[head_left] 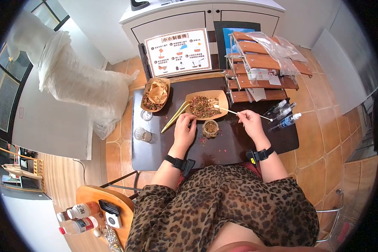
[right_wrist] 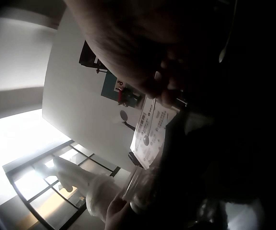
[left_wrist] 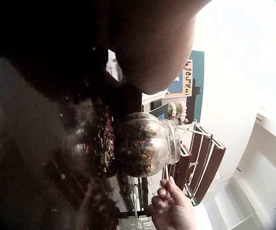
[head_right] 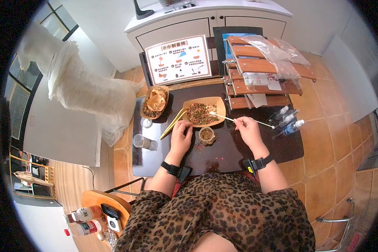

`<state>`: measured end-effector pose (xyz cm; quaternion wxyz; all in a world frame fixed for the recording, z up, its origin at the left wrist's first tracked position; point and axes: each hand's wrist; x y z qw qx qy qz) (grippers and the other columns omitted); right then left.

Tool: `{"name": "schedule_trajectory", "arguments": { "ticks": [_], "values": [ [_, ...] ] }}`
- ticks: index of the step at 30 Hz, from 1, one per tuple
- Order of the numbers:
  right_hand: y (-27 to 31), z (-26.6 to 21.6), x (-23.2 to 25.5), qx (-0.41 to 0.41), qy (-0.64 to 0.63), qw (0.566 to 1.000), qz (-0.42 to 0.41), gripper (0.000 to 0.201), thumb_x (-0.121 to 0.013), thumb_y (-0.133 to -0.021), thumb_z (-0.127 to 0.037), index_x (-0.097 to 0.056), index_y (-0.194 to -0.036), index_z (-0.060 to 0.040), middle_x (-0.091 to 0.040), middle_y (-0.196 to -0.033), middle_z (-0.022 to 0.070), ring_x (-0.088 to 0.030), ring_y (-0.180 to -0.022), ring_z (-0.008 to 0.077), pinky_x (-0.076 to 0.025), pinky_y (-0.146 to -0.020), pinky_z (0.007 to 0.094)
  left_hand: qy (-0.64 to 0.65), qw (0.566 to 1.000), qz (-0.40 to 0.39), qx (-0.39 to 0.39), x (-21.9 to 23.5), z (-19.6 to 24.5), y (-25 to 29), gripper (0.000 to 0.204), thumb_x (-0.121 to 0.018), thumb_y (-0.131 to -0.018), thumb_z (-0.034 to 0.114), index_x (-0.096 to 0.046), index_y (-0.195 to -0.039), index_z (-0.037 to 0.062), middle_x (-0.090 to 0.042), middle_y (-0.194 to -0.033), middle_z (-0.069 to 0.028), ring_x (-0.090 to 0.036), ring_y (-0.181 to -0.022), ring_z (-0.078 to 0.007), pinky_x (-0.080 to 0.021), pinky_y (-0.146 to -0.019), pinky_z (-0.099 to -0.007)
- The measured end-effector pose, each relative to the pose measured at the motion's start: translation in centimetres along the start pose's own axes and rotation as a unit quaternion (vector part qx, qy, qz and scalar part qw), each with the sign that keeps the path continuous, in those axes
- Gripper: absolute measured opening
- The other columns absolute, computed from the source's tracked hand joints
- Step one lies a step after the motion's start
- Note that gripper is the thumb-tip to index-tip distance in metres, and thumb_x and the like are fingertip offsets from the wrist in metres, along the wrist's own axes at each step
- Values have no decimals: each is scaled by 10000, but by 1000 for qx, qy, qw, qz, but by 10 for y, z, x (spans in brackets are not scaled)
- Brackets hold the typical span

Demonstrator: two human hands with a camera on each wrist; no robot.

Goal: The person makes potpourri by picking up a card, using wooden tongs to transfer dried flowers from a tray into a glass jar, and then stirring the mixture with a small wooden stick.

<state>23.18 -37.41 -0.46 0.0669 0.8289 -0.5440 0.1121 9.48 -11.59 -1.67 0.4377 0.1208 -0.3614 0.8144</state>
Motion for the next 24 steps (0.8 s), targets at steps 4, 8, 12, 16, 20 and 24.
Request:
{"name": "schedule_trajectory", "arguments": {
  "ticks": [4,8,12,16,20,24],
  "values": [
    [-13,-7,-3,13,-8,1000,12,141,-694,-954,-138,-716,-963,2,-691,-755,8,-584,-649,52,-452,-574,231,4,1000,5,-3,0,0,0,127,-683,-880,13,-654,-1003,16,-634,-1033,-143,-621,-992,-330,-499,-889,-391],
    [-22,-23,-8,52,-6,998,18,123,-706,-942,-118,-718,-966,1,-695,-773,8,-585,-682,45,-452,-606,220,9,1000,2,4,1,-1,0,126,-681,-879,9,-653,-1001,15,-635,-1026,-145,-622,-987,-331,-500,-887,-393],
    [-25,-39,-11,59,-7,998,-3,115,-713,-938,-113,-714,-963,0,-681,-786,-11,-573,-703,41,-455,-637,217,9,1000,1,4,1,0,0,123,-681,-879,9,-652,-998,14,-636,-1026,-146,-622,-989,-333,-500,-888,-393],
    [-31,-34,-20,55,-40,998,-18,115,-709,-943,-113,-708,-973,-3,-672,-804,-27,-564,-712,40,-460,-647,223,7,1000,2,3,0,-1,0,123,-681,-878,10,-653,-998,15,-637,-1030,-147,-622,-992,-333,-500,-889,-392],
    [-36,-29,-34,39,-56,997,-31,117,-698,-951,-105,-701,-1003,0,-681,-838,-18,-583,-747,46,-474,-674,228,4,1000,0,5,-1,-2,1,128,-681,-878,11,-655,-1003,16,-637,-1034,-148,-620,-1000,-334,-499,-894,-395],
    [-40,-21,-44,31,-65,997,-42,133,-688,-958,-99,-695,-1025,15,-691,-865,-3,-605,-790,58,-491,-710,237,0,1000,-4,8,-1,-4,1,129,-683,-880,17,-656,-1006,17,-636,-1036,-149,-617,-1007,-334,-497,-898,-398]
  ]
}}
Point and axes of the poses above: each hand's wrist, its own y-axis away from the middle knuckle, its own x-axis out of the back of the hand, z = x × y
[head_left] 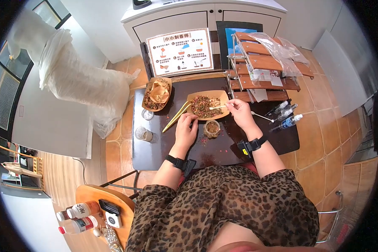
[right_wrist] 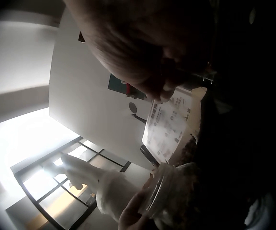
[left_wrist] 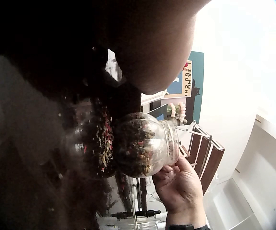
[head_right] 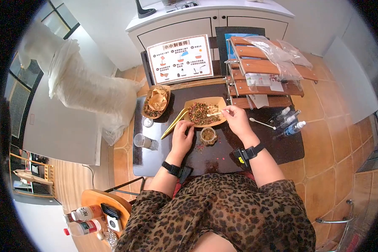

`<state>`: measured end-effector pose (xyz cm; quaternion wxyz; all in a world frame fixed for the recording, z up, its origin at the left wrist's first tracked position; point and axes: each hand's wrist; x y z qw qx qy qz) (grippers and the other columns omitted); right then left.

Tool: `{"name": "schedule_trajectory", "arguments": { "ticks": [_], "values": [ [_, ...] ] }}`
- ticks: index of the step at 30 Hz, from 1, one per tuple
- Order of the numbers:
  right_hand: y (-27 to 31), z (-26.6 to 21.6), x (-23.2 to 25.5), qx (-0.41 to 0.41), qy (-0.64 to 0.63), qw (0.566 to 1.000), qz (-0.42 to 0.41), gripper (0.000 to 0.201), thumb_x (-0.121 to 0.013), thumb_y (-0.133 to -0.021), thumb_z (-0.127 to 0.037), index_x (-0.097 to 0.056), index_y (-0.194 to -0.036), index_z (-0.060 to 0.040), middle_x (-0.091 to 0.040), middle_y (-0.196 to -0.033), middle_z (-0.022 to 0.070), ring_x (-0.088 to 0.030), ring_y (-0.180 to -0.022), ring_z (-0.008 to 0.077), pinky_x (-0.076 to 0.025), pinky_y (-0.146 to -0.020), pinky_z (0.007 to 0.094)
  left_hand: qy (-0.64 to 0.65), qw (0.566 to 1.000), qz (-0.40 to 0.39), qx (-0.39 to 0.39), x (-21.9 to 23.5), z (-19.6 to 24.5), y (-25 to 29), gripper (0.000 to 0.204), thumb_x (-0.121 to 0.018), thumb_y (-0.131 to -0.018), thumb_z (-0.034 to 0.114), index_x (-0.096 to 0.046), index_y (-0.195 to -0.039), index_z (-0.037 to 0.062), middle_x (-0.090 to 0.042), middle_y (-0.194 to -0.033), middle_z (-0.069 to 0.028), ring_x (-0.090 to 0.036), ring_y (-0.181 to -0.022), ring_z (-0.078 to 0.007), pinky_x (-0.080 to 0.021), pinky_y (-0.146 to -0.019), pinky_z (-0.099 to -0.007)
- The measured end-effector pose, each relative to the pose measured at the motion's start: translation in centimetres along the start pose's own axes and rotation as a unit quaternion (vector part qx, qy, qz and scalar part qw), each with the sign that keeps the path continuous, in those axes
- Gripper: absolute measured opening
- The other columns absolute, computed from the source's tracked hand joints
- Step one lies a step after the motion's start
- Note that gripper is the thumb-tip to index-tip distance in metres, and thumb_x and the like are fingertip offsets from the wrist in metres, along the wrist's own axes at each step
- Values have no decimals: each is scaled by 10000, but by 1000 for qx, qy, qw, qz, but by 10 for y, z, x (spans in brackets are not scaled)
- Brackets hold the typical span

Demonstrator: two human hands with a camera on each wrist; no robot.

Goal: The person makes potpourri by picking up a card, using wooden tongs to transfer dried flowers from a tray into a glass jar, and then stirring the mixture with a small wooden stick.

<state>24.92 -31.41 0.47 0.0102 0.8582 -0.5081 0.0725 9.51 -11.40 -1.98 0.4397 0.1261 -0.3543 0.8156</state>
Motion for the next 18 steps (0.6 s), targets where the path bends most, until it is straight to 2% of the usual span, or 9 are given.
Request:
{"name": "schedule_trajectory", "arguments": {
  "ticks": [10,16,18],
  "values": [
    [1,-7,10,-21,-120,993,-1,138,-679,-976,-138,-720,-1038,-22,-687,-839,-14,-531,-676,22,-414,-590,196,7,1000,-1,5,1,3,0,130,-685,-882,21,-656,-1008,17,-632,-1038,-149,-617,-1004,-335,-498,-890,-399],
    [10,-19,14,-21,-99,995,-26,170,-668,-983,-143,-723,-1067,-6,-708,-856,-3,-529,-642,18,-412,-566,175,5,1000,2,-6,1,3,-1,127,-683,-881,16,-653,-1005,13,-629,-1041,-150,-616,-1002,-337,-499,-889,-396],
    [13,-15,10,-25,-80,996,-35,174,-670,-982,-157,-732,-1051,-9,-708,-840,-5,-533,-640,28,-423,-571,194,2,1000,12,-16,1,3,-1,128,-687,-869,9,-649,-992,12,-637,-1019,-143,-625,-980,-336,-510,-858,-399]
  ]
}}
Point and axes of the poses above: each hand's wrist, its own y-axis away from the middle knuckle, its own x-axis out of the back of the hand, z = x × y
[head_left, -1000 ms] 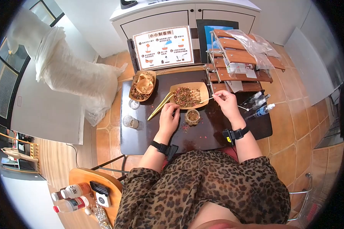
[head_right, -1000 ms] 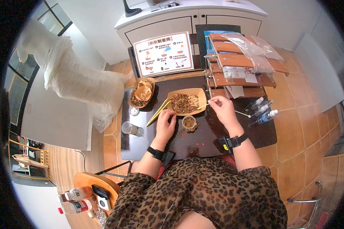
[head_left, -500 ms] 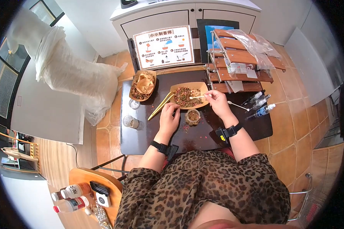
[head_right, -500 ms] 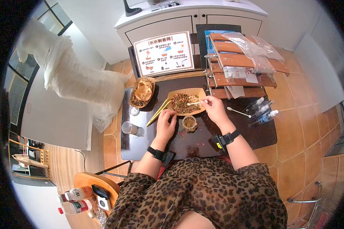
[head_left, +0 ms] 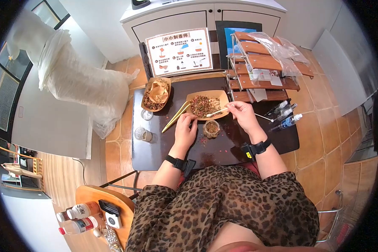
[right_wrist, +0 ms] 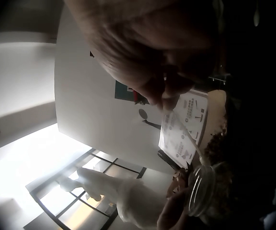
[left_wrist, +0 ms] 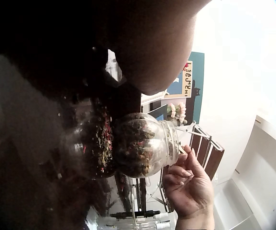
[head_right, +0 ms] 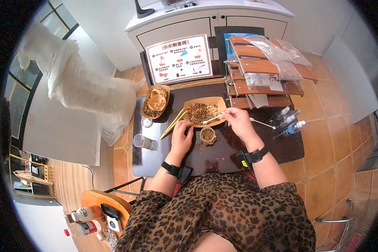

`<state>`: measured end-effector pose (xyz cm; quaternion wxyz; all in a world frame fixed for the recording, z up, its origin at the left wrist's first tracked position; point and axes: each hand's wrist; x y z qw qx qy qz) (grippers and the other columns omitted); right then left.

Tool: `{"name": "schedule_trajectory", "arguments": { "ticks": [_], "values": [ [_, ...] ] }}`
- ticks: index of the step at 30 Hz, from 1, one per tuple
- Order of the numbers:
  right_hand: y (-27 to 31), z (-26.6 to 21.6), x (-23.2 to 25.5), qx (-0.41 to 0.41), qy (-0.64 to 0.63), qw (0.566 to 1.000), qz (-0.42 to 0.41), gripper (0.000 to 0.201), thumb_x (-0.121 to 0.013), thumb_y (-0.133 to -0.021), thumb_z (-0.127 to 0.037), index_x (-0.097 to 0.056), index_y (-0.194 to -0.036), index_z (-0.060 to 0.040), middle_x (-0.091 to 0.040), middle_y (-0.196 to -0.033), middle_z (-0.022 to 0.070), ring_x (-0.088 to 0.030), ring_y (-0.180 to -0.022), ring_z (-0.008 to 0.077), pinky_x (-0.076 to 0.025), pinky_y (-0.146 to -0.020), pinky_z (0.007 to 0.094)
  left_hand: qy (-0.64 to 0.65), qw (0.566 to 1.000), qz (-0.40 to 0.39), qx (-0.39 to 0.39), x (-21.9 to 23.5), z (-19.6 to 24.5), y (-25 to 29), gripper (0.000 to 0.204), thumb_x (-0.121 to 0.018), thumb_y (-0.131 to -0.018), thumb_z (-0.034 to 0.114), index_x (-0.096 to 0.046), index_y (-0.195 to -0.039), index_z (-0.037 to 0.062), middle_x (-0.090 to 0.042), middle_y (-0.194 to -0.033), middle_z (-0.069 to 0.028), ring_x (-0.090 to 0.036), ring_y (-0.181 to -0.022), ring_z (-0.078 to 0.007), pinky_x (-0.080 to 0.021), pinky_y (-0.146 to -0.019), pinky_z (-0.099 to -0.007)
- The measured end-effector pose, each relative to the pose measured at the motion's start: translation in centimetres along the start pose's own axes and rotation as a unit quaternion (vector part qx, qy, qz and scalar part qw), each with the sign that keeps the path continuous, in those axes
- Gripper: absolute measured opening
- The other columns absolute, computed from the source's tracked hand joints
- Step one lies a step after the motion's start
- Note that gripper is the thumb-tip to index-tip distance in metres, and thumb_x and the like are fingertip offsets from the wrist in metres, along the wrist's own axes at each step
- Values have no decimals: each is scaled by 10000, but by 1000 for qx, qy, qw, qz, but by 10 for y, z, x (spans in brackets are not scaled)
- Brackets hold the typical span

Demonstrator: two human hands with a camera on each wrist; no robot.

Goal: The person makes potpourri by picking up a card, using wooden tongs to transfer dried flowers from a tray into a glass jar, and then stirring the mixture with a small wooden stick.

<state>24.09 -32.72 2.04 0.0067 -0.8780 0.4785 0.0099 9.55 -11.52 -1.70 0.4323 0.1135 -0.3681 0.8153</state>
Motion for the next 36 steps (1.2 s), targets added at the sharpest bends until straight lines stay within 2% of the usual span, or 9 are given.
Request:
{"name": "schedule_trajectory", "arguments": {
  "ticks": [2,8,11,14,17,23,28,31,36],
  "values": [
    [1,4,-4,-4,15,1000,-8,180,-662,-983,-159,-738,-1028,-2,-712,-820,-6,-540,-635,37,-440,-576,210,-1,1000,6,-5,0,0,0,130,-689,-862,5,-647,-985,10,-642,-1007,-140,-630,-968,-336,-515,-842,-400],
    [-6,14,-1,28,79,994,76,177,-647,-986,-136,-732,-1030,13,-725,-829,6,-544,-651,24,-432,-584,207,2,1000,7,-6,0,0,-1,132,-690,-860,5,-650,-986,9,-642,-1006,-142,-631,-964,-338,-516,-841,-399],
    [-10,11,-5,43,46,995,75,179,-651,-984,-135,-732,-1028,18,-729,-838,15,-569,-682,32,-442,-609,212,1,1000,1,-2,0,1,0,127,-686,-869,10,-650,-991,10,-637,-1019,-142,-625,-978,-336,-509,-857,-397],
    [-10,6,-16,0,71,997,19,183,-657,-979,-134,-732,-1017,28,-736,-849,29,-609,-732,50,-472,-657,223,1,1000,-10,6,0,0,1,123,-682,-884,19,-650,-1003,13,-627,-1044,-145,-615,-1002,-334,-497,-888,-391],
    [-7,5,-31,15,97,995,-14,183,-665,-967,-124,-735,-1033,32,-735,-833,40,-628,-709,84,-494,-660,248,5,1000,-11,11,1,0,1,124,-682,-884,20,-653,-1004,15,-627,-1044,-144,-615,-1005,-332,-496,-891,-391],
    [-11,17,-11,37,235,968,76,195,-669,-943,-139,-737,-1016,29,-721,-770,73,-649,-686,110,-505,-640,279,9,1000,-14,15,1,1,0,120,-681,-886,22,-660,-1004,17,-625,-1038,-142,-613,-1001,-330,-495,-891,-393],
    [-12,16,7,45,172,978,113,188,-669,-938,-133,-730,-996,36,-716,-758,69,-645,-680,112,-512,-657,281,8,1000,-12,12,0,1,0,118,-681,-884,17,-660,-1001,15,-627,-1038,-141,-614,-1001,-328,-496,-890,-390],
    [-14,15,-4,64,112,986,104,189,-674,-938,-122,-725,-1007,46,-727,-787,66,-652,-703,110,-516,-671,277,16,1000,-13,14,0,0,1,118,-680,-882,10,-658,-998,12,-629,-1040,-141,-615,-1001,-325,-497,-890,-388],
    [-13,12,-36,48,131,990,16,210,-687,-935,-141,-733,-1045,31,-741,-785,87,-695,-696,126,-529,-646,288,10,1000,-12,12,0,1,0,120,-680,-877,2,-658,-995,12,-631,-1039,-142,-617,-1001,-324,-497,-892,-388]
  ]
}}
Point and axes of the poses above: each hand's wrist, its own y-axis away from the middle knuckle, its own x-axis out of the back of the hand, z = x × y
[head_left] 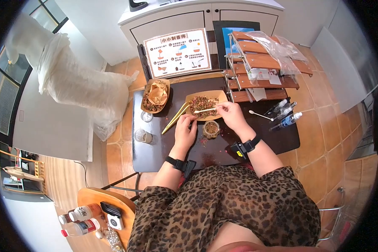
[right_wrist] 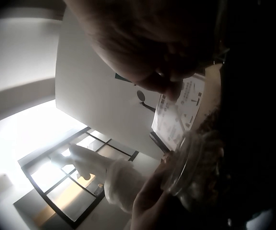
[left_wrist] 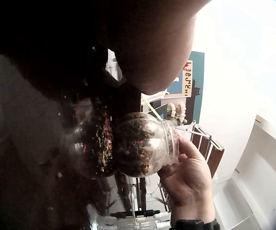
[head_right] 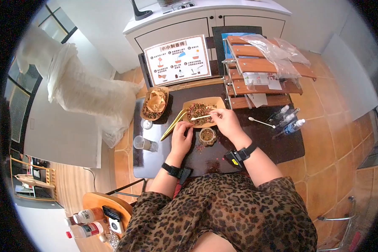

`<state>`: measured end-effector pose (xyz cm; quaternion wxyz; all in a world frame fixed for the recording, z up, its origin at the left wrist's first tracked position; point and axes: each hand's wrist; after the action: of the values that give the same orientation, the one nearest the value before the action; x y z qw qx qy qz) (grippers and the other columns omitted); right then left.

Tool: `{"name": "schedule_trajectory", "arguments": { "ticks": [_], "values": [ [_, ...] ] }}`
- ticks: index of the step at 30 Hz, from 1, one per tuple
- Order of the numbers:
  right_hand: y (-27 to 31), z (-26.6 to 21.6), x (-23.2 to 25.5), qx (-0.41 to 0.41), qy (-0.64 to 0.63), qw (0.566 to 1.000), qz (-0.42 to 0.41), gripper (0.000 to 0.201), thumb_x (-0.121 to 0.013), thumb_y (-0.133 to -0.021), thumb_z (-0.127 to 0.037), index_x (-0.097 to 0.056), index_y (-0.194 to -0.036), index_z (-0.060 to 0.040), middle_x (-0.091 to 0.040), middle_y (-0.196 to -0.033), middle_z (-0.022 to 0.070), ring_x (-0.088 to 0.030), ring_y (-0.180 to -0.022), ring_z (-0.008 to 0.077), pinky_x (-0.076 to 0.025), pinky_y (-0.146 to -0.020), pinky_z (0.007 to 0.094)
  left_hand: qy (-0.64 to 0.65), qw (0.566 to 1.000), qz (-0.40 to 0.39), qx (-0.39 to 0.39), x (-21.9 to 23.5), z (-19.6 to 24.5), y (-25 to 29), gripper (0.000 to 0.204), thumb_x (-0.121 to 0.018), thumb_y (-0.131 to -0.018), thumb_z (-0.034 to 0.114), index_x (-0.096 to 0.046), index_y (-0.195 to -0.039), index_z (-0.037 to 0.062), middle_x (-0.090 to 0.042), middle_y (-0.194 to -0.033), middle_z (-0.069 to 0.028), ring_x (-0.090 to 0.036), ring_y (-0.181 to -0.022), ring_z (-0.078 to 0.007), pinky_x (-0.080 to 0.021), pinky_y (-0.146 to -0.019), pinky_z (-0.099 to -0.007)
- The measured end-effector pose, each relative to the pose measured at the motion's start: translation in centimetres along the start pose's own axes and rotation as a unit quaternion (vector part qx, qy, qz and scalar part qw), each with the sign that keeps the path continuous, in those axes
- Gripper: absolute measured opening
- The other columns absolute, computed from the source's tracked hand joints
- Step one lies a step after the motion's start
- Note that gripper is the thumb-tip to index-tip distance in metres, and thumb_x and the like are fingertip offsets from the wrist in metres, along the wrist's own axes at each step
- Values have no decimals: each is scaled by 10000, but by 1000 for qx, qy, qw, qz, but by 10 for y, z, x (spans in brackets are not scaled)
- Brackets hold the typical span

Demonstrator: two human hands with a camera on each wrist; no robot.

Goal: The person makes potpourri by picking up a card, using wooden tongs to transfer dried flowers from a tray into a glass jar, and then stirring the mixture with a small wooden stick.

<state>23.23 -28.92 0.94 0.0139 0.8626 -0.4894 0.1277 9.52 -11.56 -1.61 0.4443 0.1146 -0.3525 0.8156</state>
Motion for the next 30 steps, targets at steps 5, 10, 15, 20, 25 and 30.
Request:
{"name": "schedule_trajectory", "arguments": {
  "ticks": [5,10,15,20,25,30],
  "values": [
    [0,6,2,-10,69,997,36,203,-675,-931,-148,-736,-1032,17,-728,-764,103,-686,-671,151,-519,-630,298,-3,1000,2,1,0,-1,0,121,-681,-874,2,-658,-993,13,-632,-1034,-143,-618,-1001,-326,-497,-894,-390],
    [4,16,36,-14,79,992,93,201,-669,-939,-156,-736,-1011,19,-712,-749,90,-674,-692,138,-513,-645,293,-9,1000,0,1,0,0,0,115,-682,-875,4,-659,-987,14,-633,-1028,-142,-617,-999,-329,-496,-892,-392],
    [9,10,49,-2,8,994,108,176,-655,-957,-104,-727,-1037,35,-728,-809,52,-676,-734,110,-513,-670,256,-4,1000,1,3,0,1,0,111,-683,-877,10,-660,-985,16,-635,-1029,-143,-617,-998,-331,-495,-891,-394],
    [14,14,27,-10,0,1000,25,193,-678,-947,-117,-728,-1051,38,-707,-799,26,-596,-717,58,-489,-656,250,-18,1000,3,-7,-1,-2,1,117,-682,-881,28,-657,-995,20,-642,-1031,-136,-624,-992,-332,-508,-861,-397],
    [17,19,21,-11,42,999,15,210,-679,-944,-141,-726,-1035,43,-737,-814,95,-666,-712,123,-515,-660,287,-18,1000,4,1,-1,-1,0,118,-686,-878,29,-659,-992,16,-645,-1026,-144,-629,-982,-343,-514,-849,-400],
    [16,11,45,-23,42,997,57,196,-667,-951,-127,-728,-1045,33,-734,-811,84,-660,-718,114,-517,-671,275,-9,1000,6,0,0,1,0,106,-685,-880,29,-663,-983,13,-645,-1020,-146,-631,-977,-342,-516,-844,-397]
  ]
}}
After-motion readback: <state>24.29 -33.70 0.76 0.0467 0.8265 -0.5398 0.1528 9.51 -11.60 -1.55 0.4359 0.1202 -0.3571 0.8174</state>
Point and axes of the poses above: each hand's wrist, its own y-axis away from the middle knuckle, its own x-axis out of the back of the hand, z = x × y
